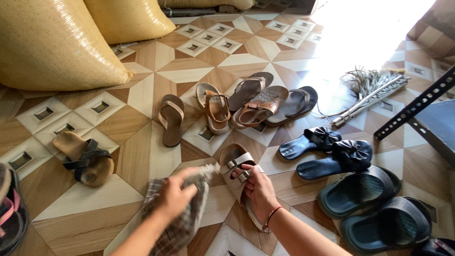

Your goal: The person wipes several pairs of sandals and slippers with a cloth, then places them on a metal shelf. The person handles each shoe individually, wiping the straps and soles before arranging them on the shelf.

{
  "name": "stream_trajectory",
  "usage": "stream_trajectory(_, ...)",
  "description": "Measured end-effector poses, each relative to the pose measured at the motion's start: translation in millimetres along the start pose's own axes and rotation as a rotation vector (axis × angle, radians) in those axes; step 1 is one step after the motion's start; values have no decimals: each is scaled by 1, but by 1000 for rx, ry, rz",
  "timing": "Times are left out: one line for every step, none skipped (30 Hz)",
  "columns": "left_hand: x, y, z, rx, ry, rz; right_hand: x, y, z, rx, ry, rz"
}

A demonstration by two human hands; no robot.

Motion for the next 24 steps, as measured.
stream_trajectory(-7,8,5,-40,-14,7,0,2,-1,-1,-1,-12)
stream_trajectory(-14,17,9,-80,-27,16,-2,5,-3,-1,-3,-20)
stream_trajectory(-23,24,12,-120,-41,26,-5,9,-4,-2,-5,-29)
stream_trajectory(-37,23,17,-116,-108,60,-8,12,-3,13,6,-3)
stream_trajectory(-52,21,21,-113,-175,95,-12,16,-2,28,16,24)
stream_trajectory(-66,17,26,-109,-241,130,-16,22,1,43,26,52)
stream_trajectory(-79,9,32,-77,-289,170,-24,27,5,49,19,41)
stream_trajectory(-94,-3,38,-47,-335,209,-32,34,7,54,4,40)
stream_trajectory(-107,-15,45,-17,-382,247,-40,41,10,56,2,35)
stream_trajectory(-124,-30,49,28,-495,318,-48,48,14,56,19,-3)
stream_trajectory(-140,-47,52,74,-608,388,-56,54,18,48,49,-82)
stream_trajectory(-152,-67,58,111,-658,449,-61,57,23,37,86,-195)
stream_trajectory(-163,-87,64,148,-707,509,-65,61,27,36,123,-222)
stream_trajectory(-165,-114,70,274,-685,638,-68,64,30,33,149,-240)
stream_trajectory(-165,-140,75,400,-659,766,-72,66,30,40,180,-213)
stream_trajectory(-161,-164,77,528,-633,889,-77,73,28,-22,152,-251)
stream_trajectory(-154,-183,79,633,-578,1013,-80,80,25,-83,125,-288)
stream_trajectory(-144,-200,79,737,-516,1137,-84,85,22,-143,96,-324)
stream_trajectory(-132,-212,80,840,-450,1260,-80,83,22,-143,142,-395)
stream_trajectory(-127,-219,82,878,-423,1292,-76,80,23,-144,188,-466)
stream_trajectory(-123,-225,86,916,-396,1324,-71,77,21,-145,233,-537)
stream_trajectory(-118,-226,91,948,-363,1359,-73,77,22,-151,190,-554)
stream_trajectory(-116,-225,95,945,-357,1345,-75,77,21,-157,147,-570)
stream_trajectory(-114,-224,99,944,-356,1327,-76,80,19,-169,104,-588)
Point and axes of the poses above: each hand's wrist, its own z-axis towards the middle knuckle, its own y-axis out of the back of the hand, x = y × z, the point moved 8 cm from there along z, towards the middle knuckle, and after that the axes turned 10 degrees about x, right-handed, at the moved point
